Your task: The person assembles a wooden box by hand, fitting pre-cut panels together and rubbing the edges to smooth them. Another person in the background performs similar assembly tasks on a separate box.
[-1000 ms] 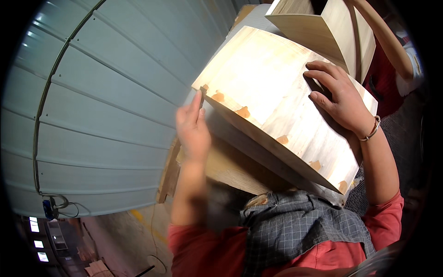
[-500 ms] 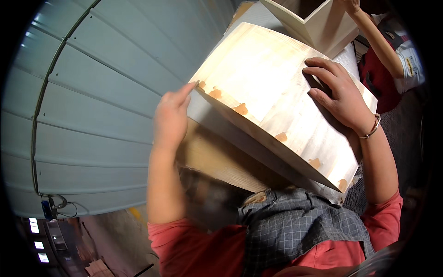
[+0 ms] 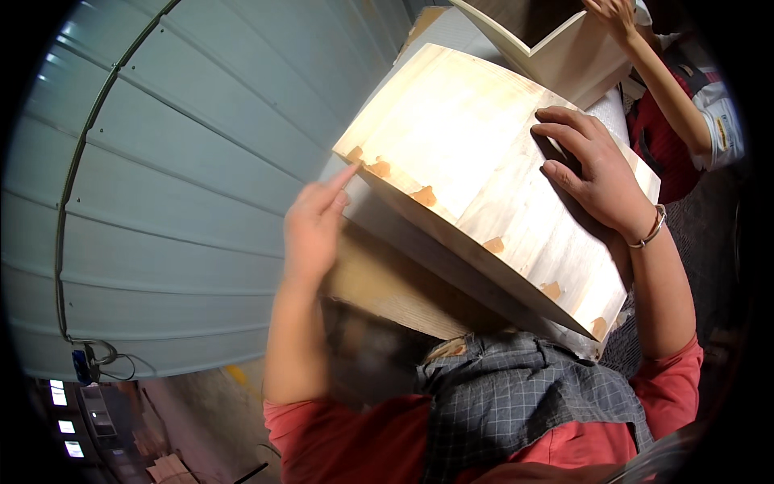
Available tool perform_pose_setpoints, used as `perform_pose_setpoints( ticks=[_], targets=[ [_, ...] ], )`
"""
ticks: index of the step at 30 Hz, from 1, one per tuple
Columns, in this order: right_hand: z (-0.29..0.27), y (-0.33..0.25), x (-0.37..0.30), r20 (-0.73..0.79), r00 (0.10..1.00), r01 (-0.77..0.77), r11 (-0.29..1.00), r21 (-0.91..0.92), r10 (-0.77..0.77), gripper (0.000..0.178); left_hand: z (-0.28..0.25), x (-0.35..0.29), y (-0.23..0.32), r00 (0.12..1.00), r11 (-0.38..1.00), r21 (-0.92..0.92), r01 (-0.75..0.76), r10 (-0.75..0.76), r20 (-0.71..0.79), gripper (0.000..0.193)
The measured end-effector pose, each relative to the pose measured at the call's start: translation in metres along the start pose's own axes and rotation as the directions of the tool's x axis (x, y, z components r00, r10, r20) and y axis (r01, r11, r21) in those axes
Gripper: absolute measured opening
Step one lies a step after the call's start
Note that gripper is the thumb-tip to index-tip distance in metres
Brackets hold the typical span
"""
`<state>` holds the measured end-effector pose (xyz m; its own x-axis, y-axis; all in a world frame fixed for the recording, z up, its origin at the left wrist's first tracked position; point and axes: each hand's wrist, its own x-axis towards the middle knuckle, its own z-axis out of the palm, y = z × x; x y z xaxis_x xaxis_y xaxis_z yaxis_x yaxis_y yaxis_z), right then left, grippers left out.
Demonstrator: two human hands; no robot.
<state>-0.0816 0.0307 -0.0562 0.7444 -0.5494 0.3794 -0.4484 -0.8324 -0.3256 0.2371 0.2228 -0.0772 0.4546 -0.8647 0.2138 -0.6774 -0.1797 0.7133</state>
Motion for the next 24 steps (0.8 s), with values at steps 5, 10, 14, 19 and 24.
perform_pose_setpoints(
  ticks=[5,10,14,19,24],
  targets=[
    [0.001,0.0,0.001,-0.006,1.0,0.006,1.0,0.015,-0.006,0.036,0.002,0.02,-0.017,0.988,0.989,0.141,-0.041,0.061,-0.142,0.037],
    [0.002,0.001,0.001,-0.01,1.0,0.003,1.0,0.024,-0.003,0.036,0.01,0.003,-0.008,0.97,0.968,0.182,-0.176,0.201,-0.134,0.038],
    [0.0,0.001,0.0,0.006,1.0,-0.012,1.0,0.027,0.011,0.037,0.003,-0.001,-0.009,0.999,0.996,-0.074,-0.041,0.044,0.032,0.037],
    [0.001,0.0,0.001,0.005,1.0,-0.004,1.0,0.024,0.004,0.037,-0.012,0.03,-0.012,0.994,0.991,0.117,-0.059,0.069,-0.083,0.036],
    [0.002,0.001,0.0,0.004,1.0,-0.018,1.0,0.018,0.018,0.036,-0.032,0.038,0.015,0.98,0.979,0.203,-0.001,-0.039,0.195,0.038]
  ],
)
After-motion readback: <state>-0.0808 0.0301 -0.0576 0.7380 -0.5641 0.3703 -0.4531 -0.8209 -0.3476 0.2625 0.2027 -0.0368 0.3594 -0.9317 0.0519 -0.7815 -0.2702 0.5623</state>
